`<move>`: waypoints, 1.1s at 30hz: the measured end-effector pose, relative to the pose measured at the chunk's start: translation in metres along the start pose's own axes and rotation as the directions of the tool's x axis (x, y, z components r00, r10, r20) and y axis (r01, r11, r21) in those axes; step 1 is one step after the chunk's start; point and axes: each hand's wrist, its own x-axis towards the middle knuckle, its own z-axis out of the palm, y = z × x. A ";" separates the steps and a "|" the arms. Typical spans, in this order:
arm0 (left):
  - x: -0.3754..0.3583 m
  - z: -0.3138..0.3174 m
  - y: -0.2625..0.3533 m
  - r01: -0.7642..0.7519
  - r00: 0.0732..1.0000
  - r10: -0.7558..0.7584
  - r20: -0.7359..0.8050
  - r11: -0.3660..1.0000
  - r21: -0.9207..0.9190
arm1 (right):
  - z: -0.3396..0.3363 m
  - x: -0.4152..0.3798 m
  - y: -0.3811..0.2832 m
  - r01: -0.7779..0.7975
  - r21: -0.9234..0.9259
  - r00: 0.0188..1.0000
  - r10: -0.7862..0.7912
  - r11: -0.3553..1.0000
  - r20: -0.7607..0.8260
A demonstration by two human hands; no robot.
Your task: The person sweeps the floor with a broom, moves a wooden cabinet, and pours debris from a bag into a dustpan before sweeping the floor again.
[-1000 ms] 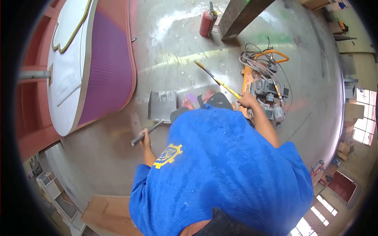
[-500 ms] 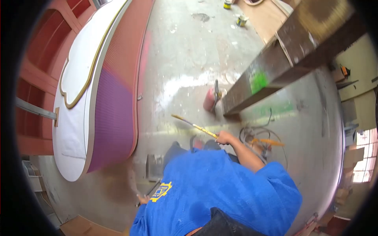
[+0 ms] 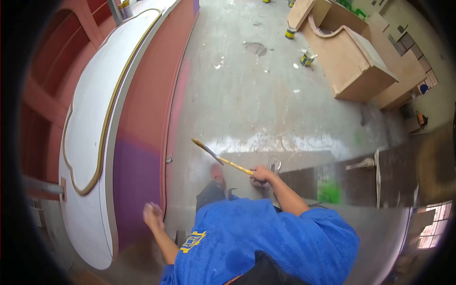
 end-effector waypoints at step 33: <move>0.190 1.242 0.238 -0.433 -0.867 0.376 0.325 -0.250 -0.866 | -0.811 0.534 -0.232 -0.250 0.118 0.933 0.272 0.961 -0.235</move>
